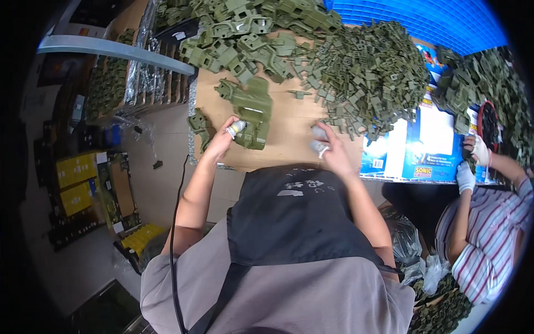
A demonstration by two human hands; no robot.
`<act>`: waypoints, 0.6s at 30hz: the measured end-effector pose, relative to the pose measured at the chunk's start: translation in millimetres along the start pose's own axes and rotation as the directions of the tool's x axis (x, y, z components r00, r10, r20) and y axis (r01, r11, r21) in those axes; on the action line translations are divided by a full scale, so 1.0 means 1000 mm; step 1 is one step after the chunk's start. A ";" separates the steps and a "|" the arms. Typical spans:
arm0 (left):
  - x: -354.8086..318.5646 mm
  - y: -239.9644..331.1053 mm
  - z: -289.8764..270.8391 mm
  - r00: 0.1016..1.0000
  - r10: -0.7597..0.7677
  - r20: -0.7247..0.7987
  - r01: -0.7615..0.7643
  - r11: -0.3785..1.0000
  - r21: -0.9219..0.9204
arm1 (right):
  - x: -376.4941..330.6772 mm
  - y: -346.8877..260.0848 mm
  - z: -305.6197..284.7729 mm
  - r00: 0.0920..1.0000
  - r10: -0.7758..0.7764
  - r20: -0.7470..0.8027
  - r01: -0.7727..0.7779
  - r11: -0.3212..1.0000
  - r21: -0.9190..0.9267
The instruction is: The person repeatedly picks up green plastic components from a table and snaps them together by hand. They place the assembled units into a blue bin and continue the process with additional parts from the pile.
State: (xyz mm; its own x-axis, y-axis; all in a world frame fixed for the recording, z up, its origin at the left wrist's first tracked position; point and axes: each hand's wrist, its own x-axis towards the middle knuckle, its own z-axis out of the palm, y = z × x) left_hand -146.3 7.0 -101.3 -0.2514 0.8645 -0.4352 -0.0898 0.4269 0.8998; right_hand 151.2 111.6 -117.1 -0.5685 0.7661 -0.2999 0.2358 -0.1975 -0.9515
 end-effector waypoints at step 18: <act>-0.035 0.028 0.108 0.955 0.289 0.057 -0.278 0.948 -0.152 | -0.009 -0.039 0.039 0.954 -0.299 0.015 0.299 0.954 -0.020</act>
State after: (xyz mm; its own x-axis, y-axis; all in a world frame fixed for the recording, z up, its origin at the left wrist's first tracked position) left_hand -36.0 17.6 -64.3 -0.2109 0.9648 -0.1570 -0.1618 0.1240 0.9790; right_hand 116.4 88.0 -80.1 -0.6251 0.7805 -0.0031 0.0711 0.0530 -0.9961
